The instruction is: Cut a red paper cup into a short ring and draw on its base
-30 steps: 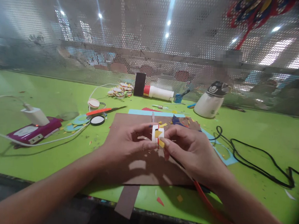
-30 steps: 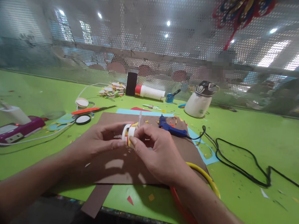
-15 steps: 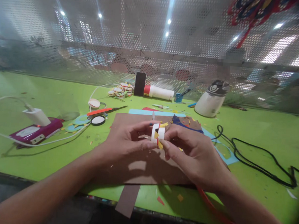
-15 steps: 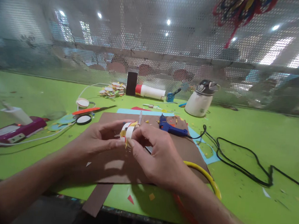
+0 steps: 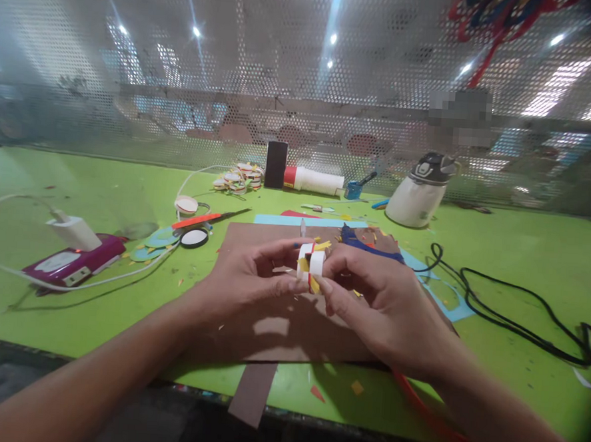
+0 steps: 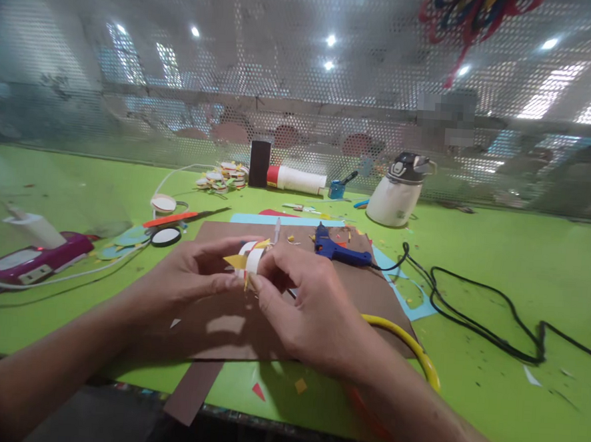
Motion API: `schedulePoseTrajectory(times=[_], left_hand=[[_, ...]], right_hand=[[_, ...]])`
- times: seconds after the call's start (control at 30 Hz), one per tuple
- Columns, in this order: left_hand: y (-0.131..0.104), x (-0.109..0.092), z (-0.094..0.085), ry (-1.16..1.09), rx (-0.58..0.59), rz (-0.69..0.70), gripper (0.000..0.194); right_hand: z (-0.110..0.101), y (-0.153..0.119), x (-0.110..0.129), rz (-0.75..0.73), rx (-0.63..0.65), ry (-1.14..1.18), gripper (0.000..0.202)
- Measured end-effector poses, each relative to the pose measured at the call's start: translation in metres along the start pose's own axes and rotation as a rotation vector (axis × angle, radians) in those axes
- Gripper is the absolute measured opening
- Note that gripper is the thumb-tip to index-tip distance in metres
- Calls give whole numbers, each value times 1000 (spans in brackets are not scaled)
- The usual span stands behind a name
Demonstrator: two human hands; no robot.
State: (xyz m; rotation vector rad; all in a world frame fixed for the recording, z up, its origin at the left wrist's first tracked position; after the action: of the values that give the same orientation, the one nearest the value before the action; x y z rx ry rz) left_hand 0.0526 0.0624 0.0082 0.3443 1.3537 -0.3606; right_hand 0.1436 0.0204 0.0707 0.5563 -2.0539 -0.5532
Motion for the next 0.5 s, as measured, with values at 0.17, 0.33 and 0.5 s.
schedulePoseTrajectory(times=[0.17, 0.33, 0.5], left_hand=[[1, -2, -2, 47, -1, 38, 44], [3, 2, -2, 7, 17, -11, 50], [3, 1, -4, -26, -3, -4, 53]], right_hand=[[1, 0, -1, -5, 9, -29, 16], [0, 0, 0, -21, 10, -47, 17], [0, 1, 1, -43, -15, -84, 16]])
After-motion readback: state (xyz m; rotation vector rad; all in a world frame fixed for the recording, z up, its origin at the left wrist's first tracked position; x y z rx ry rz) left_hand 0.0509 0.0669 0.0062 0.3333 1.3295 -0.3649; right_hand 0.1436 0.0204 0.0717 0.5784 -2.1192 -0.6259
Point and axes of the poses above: each hand's wrist, its own y-axis towards the middle knuckle, its own z-axis out of the palm, x = y × z, the point moved 10 cm from there along y, towards the middle knuckle, and after that the axes turned 12 degrees about -x, right-handed, at the moved point
